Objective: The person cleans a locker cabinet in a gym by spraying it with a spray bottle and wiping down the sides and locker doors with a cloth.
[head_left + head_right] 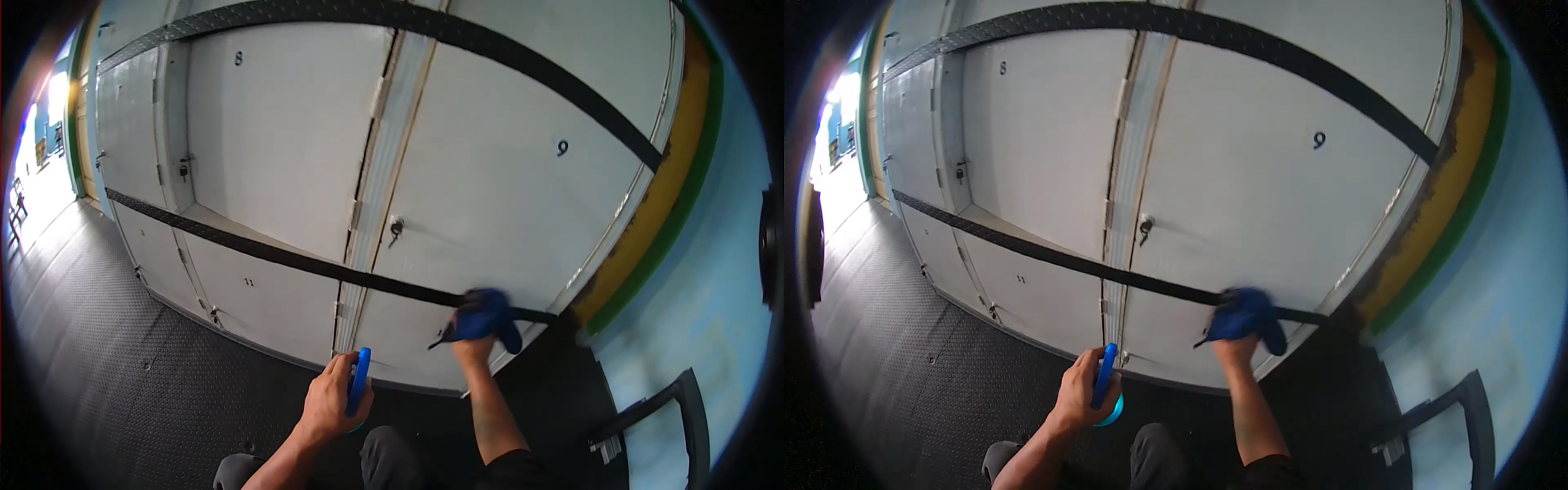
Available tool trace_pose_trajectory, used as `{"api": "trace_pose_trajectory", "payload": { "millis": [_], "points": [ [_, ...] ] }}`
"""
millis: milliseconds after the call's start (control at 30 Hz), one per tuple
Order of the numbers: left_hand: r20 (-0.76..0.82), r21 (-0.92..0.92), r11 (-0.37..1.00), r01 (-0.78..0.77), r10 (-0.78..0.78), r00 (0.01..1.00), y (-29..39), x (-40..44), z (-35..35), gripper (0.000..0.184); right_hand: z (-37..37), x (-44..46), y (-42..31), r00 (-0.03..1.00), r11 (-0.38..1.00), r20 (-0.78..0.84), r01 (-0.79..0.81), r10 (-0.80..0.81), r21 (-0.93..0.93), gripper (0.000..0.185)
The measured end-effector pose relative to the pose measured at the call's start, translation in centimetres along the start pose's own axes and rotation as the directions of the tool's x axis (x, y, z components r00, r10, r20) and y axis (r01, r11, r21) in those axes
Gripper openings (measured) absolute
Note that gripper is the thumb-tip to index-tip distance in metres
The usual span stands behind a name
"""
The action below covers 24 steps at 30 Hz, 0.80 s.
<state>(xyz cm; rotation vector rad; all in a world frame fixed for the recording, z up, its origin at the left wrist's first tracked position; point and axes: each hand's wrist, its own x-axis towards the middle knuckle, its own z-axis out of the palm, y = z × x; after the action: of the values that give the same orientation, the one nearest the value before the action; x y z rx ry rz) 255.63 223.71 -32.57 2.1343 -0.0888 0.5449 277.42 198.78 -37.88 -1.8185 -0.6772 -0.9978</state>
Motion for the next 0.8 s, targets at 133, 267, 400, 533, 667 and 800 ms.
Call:
{"api": "trace_pose_trajectory", "payload": {
  "millis": [133, 267, 400, 533, 667, 800],
  "points": [
    [0.03, -0.016, 0.999, -0.035, 0.036, 0.999, 0.2, -0.5, 1.1, 0.044, -1.1, 1.9, 3.0, 0.861, 0.773, -0.49, -0.404, 0.14, -0.489, 0.075],
    [0.072, -0.051, 0.997, -0.061, 0.065, 0.995, -0.9, -0.6, 3.1, 0.044, 9.1, 1.4, -4.1, 0.842, 0.738, -0.45, -0.502, 0.298, -0.451, 0.081],
    [0.018, -0.006, 0.992, -0.129, 0.129, 0.992, -1.9, 0.4, 3.8, 0.039, 16.8, -2.0, -12.6, 0.804, 0.966, 0.55, -0.119, 0.229, -0.228, 0.064],
    [0.073, -0.067, 0.995, 0.071, -0.066, 0.995, -2.7, 0.7, 2.7, 0.041, 14.3, -0.4, -6.9, 0.933, 0.918, 0.047, 0.34, -0.356, 0.203, 0.038],
    [0.085, 0.026, 0.995, 0.101, -0.103, 0.991, -3.3, 0.9, 2.1, 0.041, 0.3, -0.9, 4.6, 0.945, 0.826, 0.041, 0.304, -0.324, -0.476, 0.012],
    [0.114, 0.034, 0.999, 0.017, -0.021, 0.993, -3.9, 1.2, 3.3, 0.04, -6.6, -9.5, 18.6, 0.912, 0.579, -0.384, -0.237, -0.145, -0.78, 0.045]
  ]
}}
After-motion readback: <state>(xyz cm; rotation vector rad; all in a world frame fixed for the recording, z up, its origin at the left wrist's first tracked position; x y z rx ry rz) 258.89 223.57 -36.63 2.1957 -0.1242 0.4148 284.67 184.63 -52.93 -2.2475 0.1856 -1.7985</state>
